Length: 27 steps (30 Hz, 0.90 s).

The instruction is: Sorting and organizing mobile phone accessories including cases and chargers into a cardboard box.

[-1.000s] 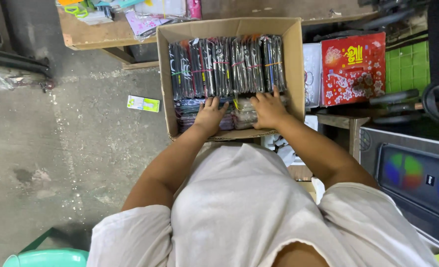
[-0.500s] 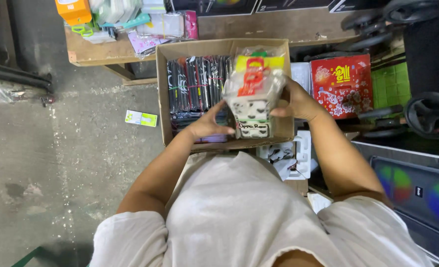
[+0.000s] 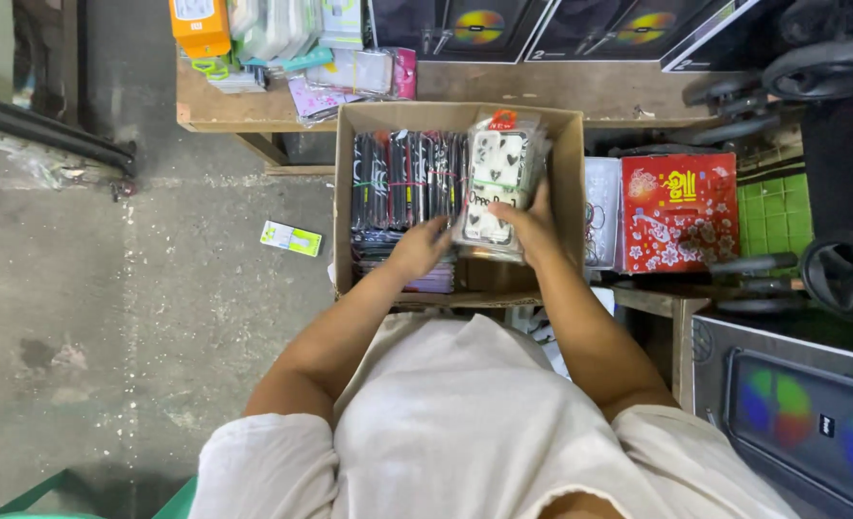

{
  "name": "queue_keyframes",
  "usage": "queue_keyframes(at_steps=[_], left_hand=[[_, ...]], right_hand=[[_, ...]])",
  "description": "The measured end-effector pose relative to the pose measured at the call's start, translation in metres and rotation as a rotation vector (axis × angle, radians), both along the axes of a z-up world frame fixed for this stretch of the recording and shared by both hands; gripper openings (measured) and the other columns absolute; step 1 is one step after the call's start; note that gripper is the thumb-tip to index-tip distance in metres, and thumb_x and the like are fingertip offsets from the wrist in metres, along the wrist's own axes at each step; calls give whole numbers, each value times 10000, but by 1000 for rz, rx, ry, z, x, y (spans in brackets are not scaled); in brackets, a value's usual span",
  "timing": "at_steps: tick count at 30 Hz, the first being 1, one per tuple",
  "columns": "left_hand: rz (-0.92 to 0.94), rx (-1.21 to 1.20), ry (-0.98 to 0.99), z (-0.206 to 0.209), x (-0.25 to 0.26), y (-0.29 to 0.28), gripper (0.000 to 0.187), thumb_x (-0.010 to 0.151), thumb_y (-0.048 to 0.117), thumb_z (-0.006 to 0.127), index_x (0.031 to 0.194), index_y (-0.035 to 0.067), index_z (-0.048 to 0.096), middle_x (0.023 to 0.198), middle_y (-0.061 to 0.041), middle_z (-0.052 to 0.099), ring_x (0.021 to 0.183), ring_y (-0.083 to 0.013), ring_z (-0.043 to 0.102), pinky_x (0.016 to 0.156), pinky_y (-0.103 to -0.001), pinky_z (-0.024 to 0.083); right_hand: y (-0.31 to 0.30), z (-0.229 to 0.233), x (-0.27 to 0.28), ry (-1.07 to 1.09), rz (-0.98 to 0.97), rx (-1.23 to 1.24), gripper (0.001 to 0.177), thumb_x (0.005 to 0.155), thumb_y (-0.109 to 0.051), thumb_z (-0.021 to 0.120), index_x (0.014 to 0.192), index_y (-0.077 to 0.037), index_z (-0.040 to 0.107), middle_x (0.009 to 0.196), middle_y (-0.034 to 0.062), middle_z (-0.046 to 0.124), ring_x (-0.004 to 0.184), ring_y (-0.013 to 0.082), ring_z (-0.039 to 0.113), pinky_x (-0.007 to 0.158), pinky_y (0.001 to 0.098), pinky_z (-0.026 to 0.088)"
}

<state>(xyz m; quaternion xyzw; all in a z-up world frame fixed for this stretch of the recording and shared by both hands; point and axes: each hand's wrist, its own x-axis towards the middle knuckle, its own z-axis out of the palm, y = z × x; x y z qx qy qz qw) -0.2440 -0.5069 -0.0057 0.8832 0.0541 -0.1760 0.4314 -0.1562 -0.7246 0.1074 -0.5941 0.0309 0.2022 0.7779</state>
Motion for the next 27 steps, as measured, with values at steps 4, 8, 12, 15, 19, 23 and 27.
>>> queue_keyframes(at_steps=[4, 8, 12, 15, 19, 23, 27], left_hand=[[-428, 534, 99, 75, -16, 2, 865, 813, 511, 787, 1541, 207, 432, 1506, -163, 452, 1452, -359, 378, 1197, -466, 341], [-558, 678, 28, 78, -14, -8, 1224, 656, 571, 900, 1615, 245, 213, 1449, -219, 395, 1388, -378, 356, 1167, -544, 299], [-615, 782, 51, 65, -11, -18, 1342, 638, 572, 923, 1661, 224, 127, 1425, -228, 423, 1350, -377, 406, 1155, -532, 336], [-670, 823, 91, 73, -5, -23, 1400, 604, 591, 943, 1681, 187, 144, 1405, -218, 458, 1323, -370, 455, 1119, -511, 396], [-683, 822, 119, 76, 8, -24, 1347, 589, 565, 954, 1654, 255, 190, 1393, -187, 454, 1308, -355, 470, 1048, -491, 450], [-614, 812, 193, 88, 20, -30, 1242, 551, 501, 999, 1578, 326, 322, 1405, -129, 441, 1342, -335, 434, 1036, -492, 439], [-535, 781, 106, 45, 19, -26, 917, 651, 383, 952, 1452, 345, 510, 1374, -109, 488, 1320, -333, 474, 1018, -513, 470]], right_hand=[[-13, -28, 19, -509, -91, -819, 1270, 618, -326, 896, 1604, -155, 113, 1545, 249, 368, 1384, 432, 438, 1111, 569, 406], [1, -16, 19, -434, 53, -1511, 1247, 677, -558, 895, 1624, -289, 130, 1630, 298, 84, 1470, 521, 186, 1119, 662, 242], [15, -10, 15, -367, 146, -1571, 1179, 731, -544, 837, 1655, -334, 135, 1678, 277, 64, 1490, 497, 202, 1146, 646, 252], [11, -9, 15, -373, 158, -1567, 1173, 740, -553, 832, 1654, -330, 131, 1664, 283, 59, 1490, 507, 186, 1139, 637, 244], [10, -7, 15, -364, 154, -1571, 1191, 725, -558, 833, 1643, -316, 115, 1648, 280, 46, 1473, 504, 175, 1134, 629, 225], [12, -9, 13, -364, 136, -1611, 1170, 739, -569, 824, 1644, -316, 127, 1660, 271, 62, 1477, 502, 194, 1149, 621, 229], [13, -14, 13, -400, 115, -1608, 1181, 726, -565, 828, 1644, -301, 133, 1656, 275, 74, 1460, 512, 213, 1145, 630, 231]])
